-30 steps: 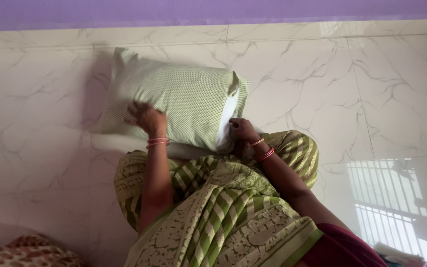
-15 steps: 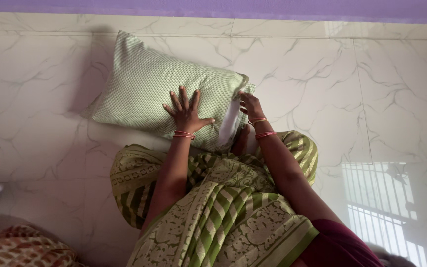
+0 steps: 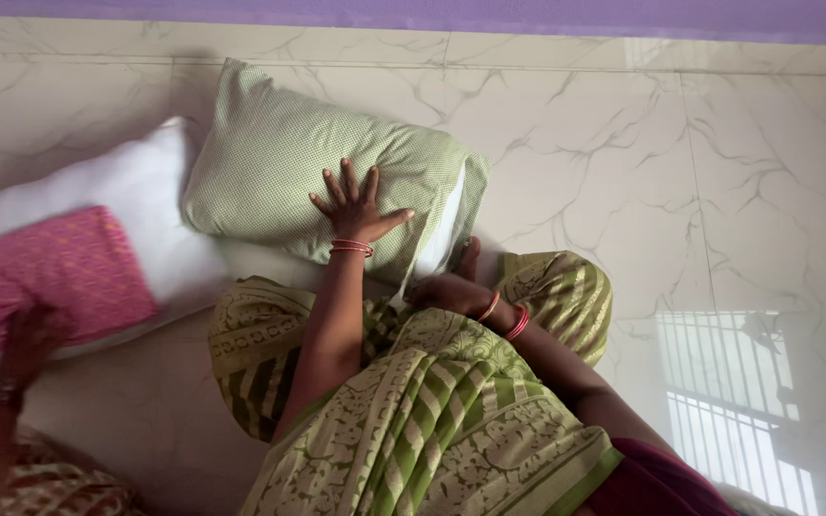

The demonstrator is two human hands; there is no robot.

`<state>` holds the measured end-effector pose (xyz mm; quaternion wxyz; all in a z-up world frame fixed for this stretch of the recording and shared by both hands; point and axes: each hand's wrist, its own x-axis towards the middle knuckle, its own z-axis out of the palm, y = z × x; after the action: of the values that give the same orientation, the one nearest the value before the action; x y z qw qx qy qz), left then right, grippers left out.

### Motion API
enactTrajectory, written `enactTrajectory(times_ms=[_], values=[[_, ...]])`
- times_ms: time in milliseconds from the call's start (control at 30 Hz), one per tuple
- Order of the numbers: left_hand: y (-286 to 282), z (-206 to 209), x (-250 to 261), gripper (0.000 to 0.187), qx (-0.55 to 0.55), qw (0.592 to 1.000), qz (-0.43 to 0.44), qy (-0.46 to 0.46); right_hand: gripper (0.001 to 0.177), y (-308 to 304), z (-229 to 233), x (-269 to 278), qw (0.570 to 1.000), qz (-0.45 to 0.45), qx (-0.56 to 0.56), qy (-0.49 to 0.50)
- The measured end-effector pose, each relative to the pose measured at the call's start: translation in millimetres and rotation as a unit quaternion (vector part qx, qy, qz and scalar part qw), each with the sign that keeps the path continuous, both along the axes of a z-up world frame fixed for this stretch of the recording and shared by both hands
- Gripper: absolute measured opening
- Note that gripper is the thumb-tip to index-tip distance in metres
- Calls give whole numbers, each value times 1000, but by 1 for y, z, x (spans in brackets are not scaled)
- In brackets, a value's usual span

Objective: The person sits on the floor and puts a pink patterned pillowcase onto a white pillow, smoothing it out. They then repeat the process with a blue patterned pillowcase on another white pillow.

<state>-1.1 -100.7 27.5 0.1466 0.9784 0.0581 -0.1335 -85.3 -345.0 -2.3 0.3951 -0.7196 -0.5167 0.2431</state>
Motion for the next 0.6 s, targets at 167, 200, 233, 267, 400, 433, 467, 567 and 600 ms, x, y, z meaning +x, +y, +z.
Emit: enactTrajectory(times_ms=[167,200,233,267,400,433,467,567,600], values=[[-4,-4,1,130,6,1000,-16,-11,35,-15,1,16,988,-85,-80,104],[-5,-5,1,130,10,1000,-19,-21,37,-24,4,29,972,-123,-148,134],[-5,-8,2,129,12,999,-18,-26,32,-36,8,43,977,-172,-53,116],[-5,-10,2,129,14,999,-17,-32,28,-46,10,54,971,-217,42,95],[-4,-23,-4,127,2,996,-18,-90,48,-44,21,72,852,-448,-271,7],[-3,-25,-5,126,-5,995,-18,-94,56,-36,29,74,829,-433,-353,-12],[-1,-26,-6,125,-12,995,-19,-97,72,-23,37,70,817,-438,-368,73],[11,-31,-13,109,-105,988,-10,-115,127,28,44,20,854,-448,-213,-154],[17,-33,-13,101,-148,981,-6,-121,124,37,44,3,876,-397,-121,-247]])
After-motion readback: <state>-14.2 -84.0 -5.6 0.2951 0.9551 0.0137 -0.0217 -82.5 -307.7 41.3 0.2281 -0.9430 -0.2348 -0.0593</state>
